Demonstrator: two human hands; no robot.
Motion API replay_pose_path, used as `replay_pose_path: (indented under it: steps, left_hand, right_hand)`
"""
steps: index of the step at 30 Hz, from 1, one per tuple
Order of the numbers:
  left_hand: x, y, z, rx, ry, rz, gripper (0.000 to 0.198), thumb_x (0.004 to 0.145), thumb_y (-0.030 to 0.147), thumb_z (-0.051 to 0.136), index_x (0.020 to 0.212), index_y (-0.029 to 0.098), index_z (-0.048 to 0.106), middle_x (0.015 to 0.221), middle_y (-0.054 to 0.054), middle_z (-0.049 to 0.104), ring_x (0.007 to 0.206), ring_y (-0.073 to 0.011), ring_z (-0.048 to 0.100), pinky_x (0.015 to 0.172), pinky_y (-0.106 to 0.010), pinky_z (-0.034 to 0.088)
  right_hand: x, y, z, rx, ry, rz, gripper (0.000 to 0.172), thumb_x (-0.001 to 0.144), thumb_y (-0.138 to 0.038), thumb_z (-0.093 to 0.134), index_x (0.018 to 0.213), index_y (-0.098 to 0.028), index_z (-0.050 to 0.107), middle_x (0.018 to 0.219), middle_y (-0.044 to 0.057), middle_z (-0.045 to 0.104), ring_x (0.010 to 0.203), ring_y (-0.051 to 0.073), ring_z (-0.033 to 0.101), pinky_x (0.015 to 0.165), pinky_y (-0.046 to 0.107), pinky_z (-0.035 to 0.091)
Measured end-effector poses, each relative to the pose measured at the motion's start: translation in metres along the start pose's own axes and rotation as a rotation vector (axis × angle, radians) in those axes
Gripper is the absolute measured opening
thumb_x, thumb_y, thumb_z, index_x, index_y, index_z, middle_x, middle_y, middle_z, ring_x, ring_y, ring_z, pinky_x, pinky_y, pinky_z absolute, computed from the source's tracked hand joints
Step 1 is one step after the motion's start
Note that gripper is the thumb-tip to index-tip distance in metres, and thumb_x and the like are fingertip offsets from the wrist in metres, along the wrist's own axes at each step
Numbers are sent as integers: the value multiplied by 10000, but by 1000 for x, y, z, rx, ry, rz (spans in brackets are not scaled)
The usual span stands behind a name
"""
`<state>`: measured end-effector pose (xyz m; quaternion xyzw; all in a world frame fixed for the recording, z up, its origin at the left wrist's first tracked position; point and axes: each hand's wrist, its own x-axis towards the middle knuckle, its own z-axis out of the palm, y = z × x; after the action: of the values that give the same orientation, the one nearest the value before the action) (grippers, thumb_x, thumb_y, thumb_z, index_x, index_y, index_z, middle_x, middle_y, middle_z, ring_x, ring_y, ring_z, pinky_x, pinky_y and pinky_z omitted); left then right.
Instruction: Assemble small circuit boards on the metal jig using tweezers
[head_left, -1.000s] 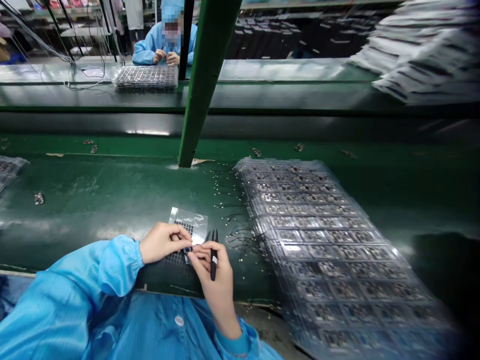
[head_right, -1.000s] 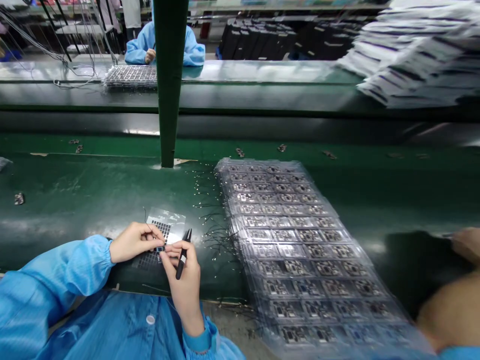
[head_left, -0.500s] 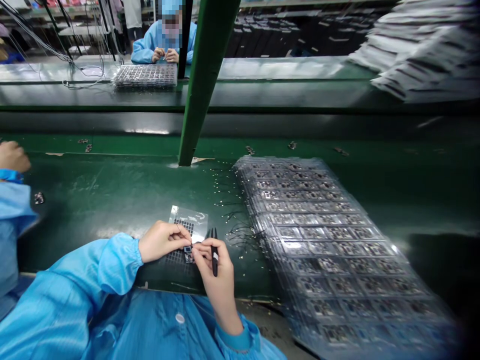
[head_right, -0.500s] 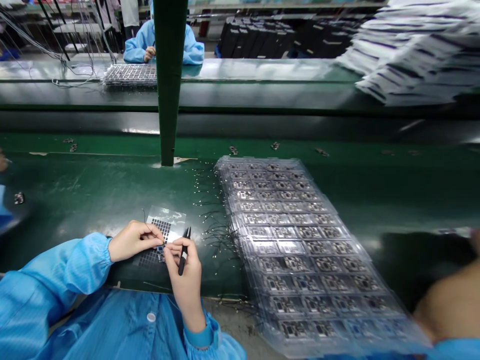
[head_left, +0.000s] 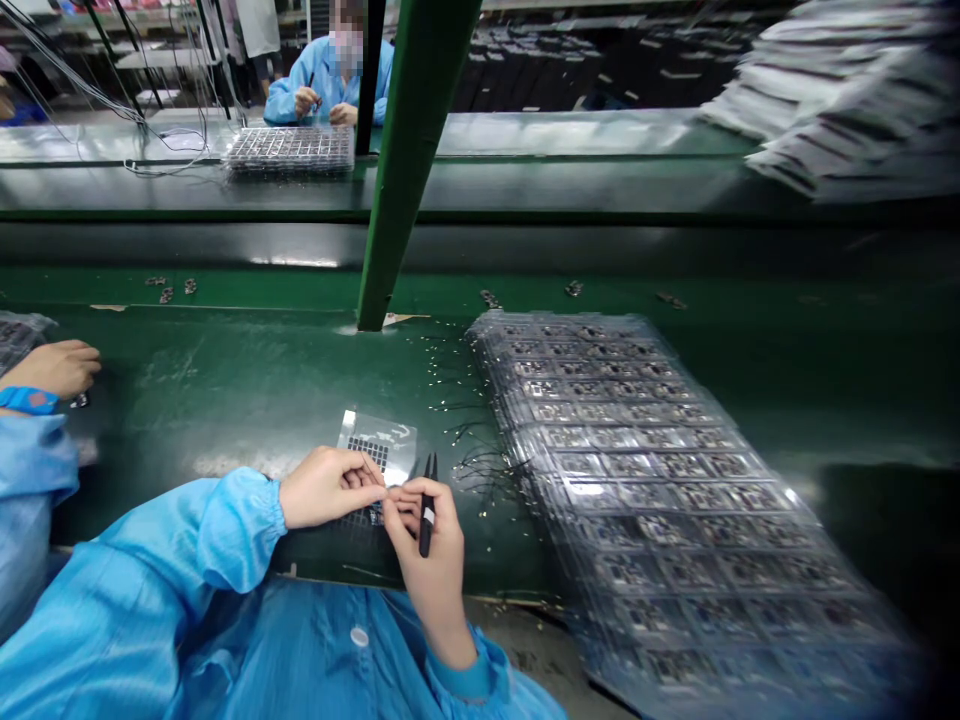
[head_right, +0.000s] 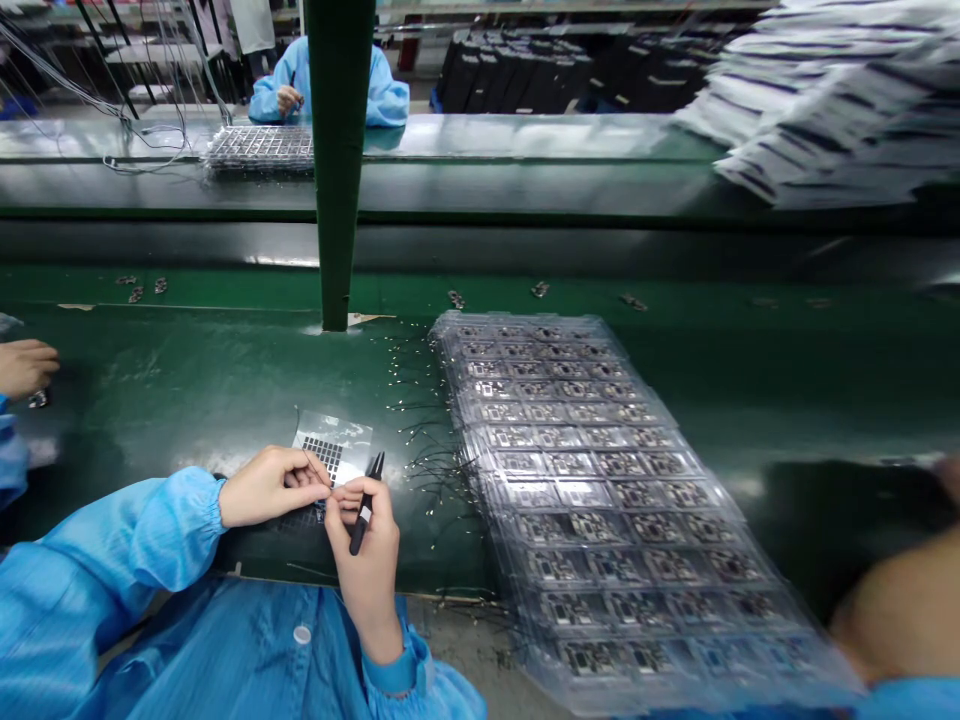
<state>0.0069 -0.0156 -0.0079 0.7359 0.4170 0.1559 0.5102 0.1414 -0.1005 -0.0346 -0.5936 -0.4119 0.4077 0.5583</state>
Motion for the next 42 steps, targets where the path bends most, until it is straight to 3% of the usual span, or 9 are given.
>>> replay_pose_path:
  steps: [7, 11, 15, 18, 26, 29, 36, 42]
  left_hand:
    - [3, -2, -2, -31, -26, -41, 153, 802, 260, 588, 794, 130, 667, 683, 1, 660, 611, -97, 579, 594, -183, 454]
    - [4, -3, -8, 15, -11, -48, 158, 811, 265, 574, 784, 137, 662, 707, -2, 665, 635, -102, 580, 587, -179, 443]
    - [2, -1, -11, 86, -121, -11, 158, 816, 268, 571, 804, 145, 670, 701, -2, 676, 631, -109, 596, 590, -184, 438]
    - [1, 1, -9, 102, -181, -2, 147, 818, 251, 567, 832, 154, 677, 760, -12, 704, 667, -119, 621, 612, -190, 449]
    - [1, 4, -7, 7, -178, -34, 141, 815, 233, 558, 831, 136, 659, 905, -47, 714, 700, -115, 621, 593, -185, 471]
    - [-1, 3, -3, -114, -242, -84, 170, 820, 254, 544, 859, 123, 645, 965, -67, 699, 636, -102, 603, 516, -177, 479]
    - [0, -5, 5, -119, -265, -117, 175, 816, 264, 557, 864, 122, 648, 916, -52, 698, 539, -68, 562, 499, -168, 474]
    - [1, -2, 3, -104, -257, -113, 170, 816, 262, 554, 854, 123, 645, 850, -44, 692, 536, -80, 575, 509, -181, 472]
  right_hand:
    - [1, 1, -2, 41, 32, 38, 154, 831, -322, 598, 902, -203, 529, 784, 23, 655, 707, 159, 656, 661, 277, 542]
    - [-5, 8, -16, 172, 148, 130, 346, 928, -460, 406, 1095, -190, 544, 665, -9, 618, 553, 134, 608, 557, 277, 530]
    - [-16, 11, -33, 116, 91, 197, 405, 918, -470, 435, 1159, -184, 589, 683, 4, 614, 556, 122, 590, 533, 254, 521]
    - [-17, 5, -39, 30, 27, 208, 372, 875, -454, 520, 1091, -181, 649, 763, 47, 652, 618, 150, 619, 555, 285, 549]
    - [-7, -5, -43, -33, 36, 144, 279, 784, -414, 632, 922, -189, 721, 818, 52, 655, 626, 152, 623, 478, 259, 558]
    - [-5, -3, -45, -43, 22, 180, 310, 776, -441, 632, 884, -160, 708, 714, 52, 668, 564, 154, 624, 455, 262, 554]
    - [-3, -3, -39, -110, 93, 209, 278, 699, -418, 719, 702, -177, 582, 567, 13, 641, 507, 176, 645, 411, 246, 530]
    - [-5, -2, -40, -175, 37, 196, 190, 755, -403, 658, 687, -238, 592, 594, 12, 664, 579, 196, 669, 465, 278, 467]
